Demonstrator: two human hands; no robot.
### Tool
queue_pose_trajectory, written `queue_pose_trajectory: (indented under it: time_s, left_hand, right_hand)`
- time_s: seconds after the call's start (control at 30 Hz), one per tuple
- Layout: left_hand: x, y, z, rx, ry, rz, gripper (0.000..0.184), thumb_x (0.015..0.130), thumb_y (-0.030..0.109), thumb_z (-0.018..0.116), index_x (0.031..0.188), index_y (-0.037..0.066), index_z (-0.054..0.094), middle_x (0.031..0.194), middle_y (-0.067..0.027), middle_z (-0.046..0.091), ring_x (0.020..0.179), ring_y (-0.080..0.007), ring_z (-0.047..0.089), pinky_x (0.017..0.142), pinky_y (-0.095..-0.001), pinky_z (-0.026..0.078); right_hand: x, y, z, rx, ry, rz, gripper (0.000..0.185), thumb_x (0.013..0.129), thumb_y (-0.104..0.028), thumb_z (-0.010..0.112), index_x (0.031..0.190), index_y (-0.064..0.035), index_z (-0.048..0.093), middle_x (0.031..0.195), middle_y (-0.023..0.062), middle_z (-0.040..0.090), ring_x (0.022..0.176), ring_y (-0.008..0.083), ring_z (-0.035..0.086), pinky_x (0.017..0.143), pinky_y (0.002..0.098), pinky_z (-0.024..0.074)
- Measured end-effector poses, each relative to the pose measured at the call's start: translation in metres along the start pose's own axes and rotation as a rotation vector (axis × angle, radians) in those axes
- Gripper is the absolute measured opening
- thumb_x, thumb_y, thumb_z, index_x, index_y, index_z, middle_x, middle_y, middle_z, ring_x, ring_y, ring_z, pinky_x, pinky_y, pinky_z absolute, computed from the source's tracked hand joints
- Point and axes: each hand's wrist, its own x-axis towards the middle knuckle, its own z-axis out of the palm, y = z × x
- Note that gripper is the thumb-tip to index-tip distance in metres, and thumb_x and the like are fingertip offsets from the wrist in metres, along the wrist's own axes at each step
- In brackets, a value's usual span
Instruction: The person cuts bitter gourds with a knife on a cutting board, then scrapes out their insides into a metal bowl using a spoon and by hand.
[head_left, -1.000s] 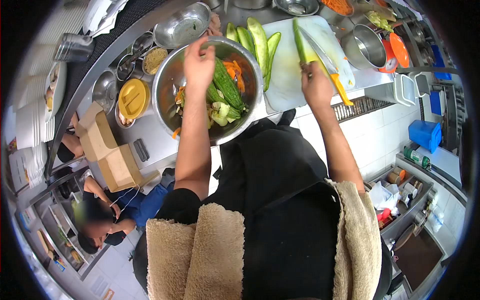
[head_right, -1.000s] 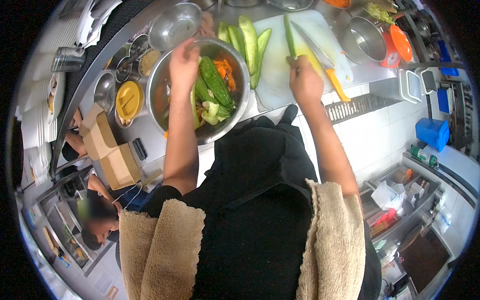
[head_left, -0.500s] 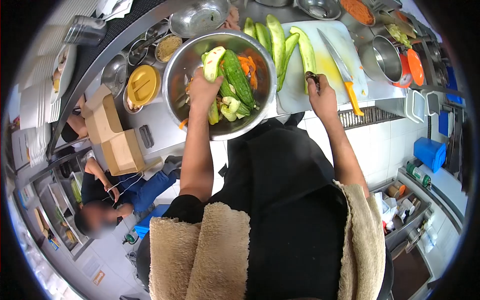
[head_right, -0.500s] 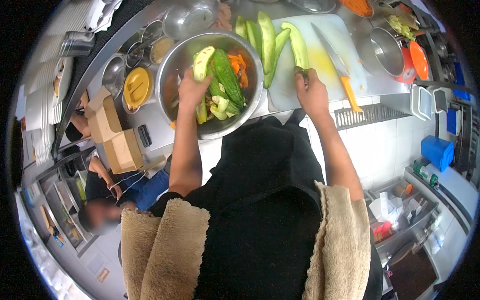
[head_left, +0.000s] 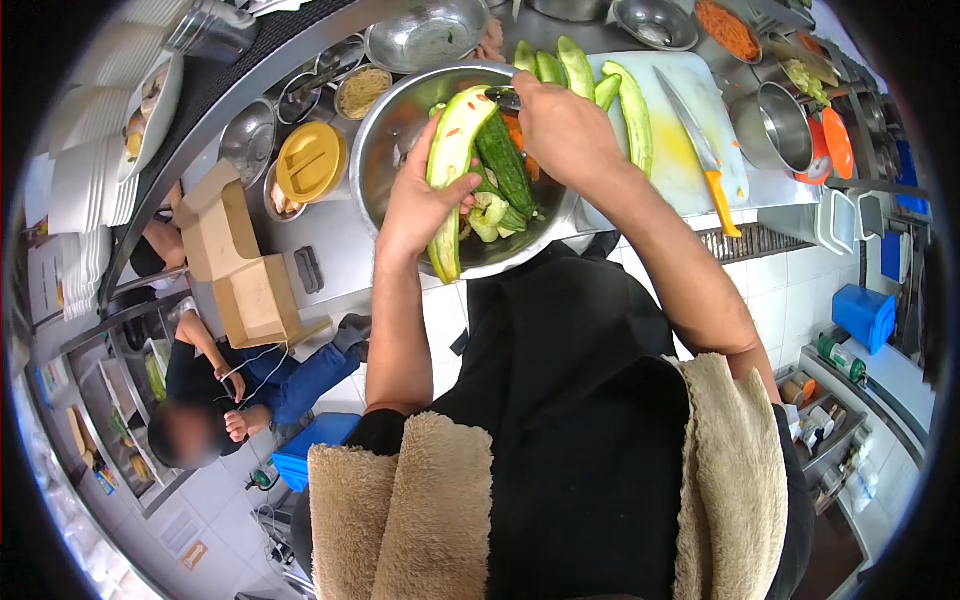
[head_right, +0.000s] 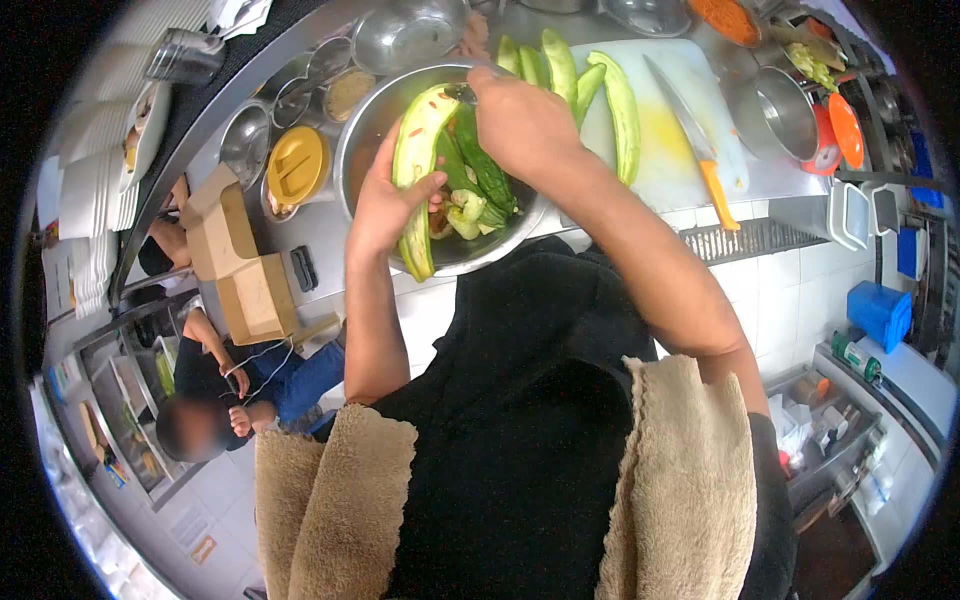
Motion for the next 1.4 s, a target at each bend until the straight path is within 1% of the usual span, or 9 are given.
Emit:
queue_pose_trajectory:
  time_s: [0.33,0.43,0.53,0.63,0.73,0.93,1.23,1.33,1.4]
  left_hand:
    - [-0.015,0.000,-0.008,-0.019,0.058,0.051,0.090,0.091,-0.011,0.070,0.167,0.019,0.031,0.106,-0.0066,0.072,0.073,-0.0106,0.065,0.063,-0.0263,0.056]
    - [-0.014,-0.002,-0.015,0.013,0.044,0.013,0.088,0.092,-0.011,0.069,0.167,0.016,0.031,0.113,-0.0088,0.072,0.074,-0.0103,0.065,0.064,-0.0259,0.056]
    - [-0.012,-0.004,-0.019,-0.001,0.014,0.036,0.087,0.092,-0.012,0.068,0.166,0.013,0.031,0.122,-0.0106,0.071,0.075,-0.0099,0.065,0.065,-0.0255,0.056]
    - [-0.014,0.004,-0.022,-0.023,-0.046,0.030,0.086,0.092,-0.012,0.067,0.166,0.012,0.031,0.129,-0.0105,0.070,0.075,-0.0096,0.065,0.066,-0.0252,0.056]
    - [-0.014,0.005,-0.024,-0.043,-0.100,0.034,0.088,0.091,-0.013,0.065,0.167,0.014,0.030,0.130,-0.0097,0.071,0.074,-0.0089,0.063,0.066,-0.0250,0.055]
    - [-0.012,0.000,-0.028,-0.042,-0.202,0.056,0.092,0.091,-0.013,0.062,0.170,0.017,0.025,0.126,-0.0070,0.072,0.071,-0.0077,0.060,0.064,-0.0252,0.054]
    - [-0.006,0.004,-0.007,0.042,-0.104,-0.026,0.092,0.089,-0.012,0.061,0.170,0.016,0.026,0.114,-0.0061,0.071,0.068,-0.0101,0.060,0.061,-0.0272,0.052]
    - [-0.002,-0.002,0.000,0.026,-0.073,-0.009,0.087,0.090,-0.011,0.064,0.167,0.012,0.031,0.087,-0.0037,0.065,0.065,-0.0121,0.060,0.060,-0.0275,0.051]
    - [-0.001,-0.002,0.000,0.033,-0.073,-0.008,0.088,0.088,-0.012,0.063,0.167,0.012,0.031,0.087,-0.0040,0.065,0.065,-0.0127,0.061,0.059,-0.0281,0.051]
  right_hand:
    - [0.007,-0.020,0.010,-0.104,0.011,-0.040,0.021,0.094,-0.006,0.056,0.113,0.0013,0.062,0.095,0.0254,0.074,0.087,0.0436,0.074,0.077,0.0540,0.0593]
    - [0.008,-0.025,0.006,-0.104,-0.024,-0.014,0.025,0.093,-0.006,0.055,0.115,0.0027,0.064,0.095,0.0269,0.075,0.092,0.0433,0.075,0.082,0.0525,0.0592]
    - [0.006,-0.023,0.009,-0.122,0.003,-0.026,0.022,0.092,-0.006,0.057,0.112,0.0015,0.063,0.095,0.0258,0.074,0.088,0.0435,0.075,0.077,0.0538,0.0594]
    - [0.005,-0.030,0.003,-0.143,-0.038,0.000,0.025,0.095,-0.009,0.054,0.115,0.0013,0.065,0.096,0.0261,0.075,0.092,0.0420,0.075,0.083,0.0520,0.0595]
    - [0.004,-0.028,0.004,-0.118,-0.034,-0.027,0.023,0.091,-0.005,0.057,0.113,0.0006,0.063,0.096,0.0260,0.074,0.089,0.0432,0.074,0.078,0.0533,0.0591]
    - [0.003,-0.029,0.009,-0.151,-0.067,-0.077,0.020,0.094,-0.008,0.057,0.112,-0.0004,0.062,0.094,0.0247,0.074,0.088,0.0422,0.075,0.077,0.0517,0.0598]
    - [-0.011,-0.043,0.030,-0.207,-0.147,-0.126,0.021,0.094,-0.013,0.063,0.112,-0.0023,0.059,0.100,0.0215,0.072,0.087,0.0395,0.076,0.074,0.0493,0.0608]
    - [-0.011,-0.037,0.034,-0.205,-0.160,-0.124,0.023,0.093,-0.014,0.066,0.111,-0.0024,0.059,0.101,0.0217,0.072,0.088,0.0392,0.075,0.073,0.0492,0.0608]
    - [-0.012,-0.036,0.034,-0.190,-0.209,-0.163,0.026,0.092,-0.014,0.067,0.112,0.0005,0.059,0.101,0.0231,0.072,0.089,0.0391,0.076,0.076,0.0470,0.0617]
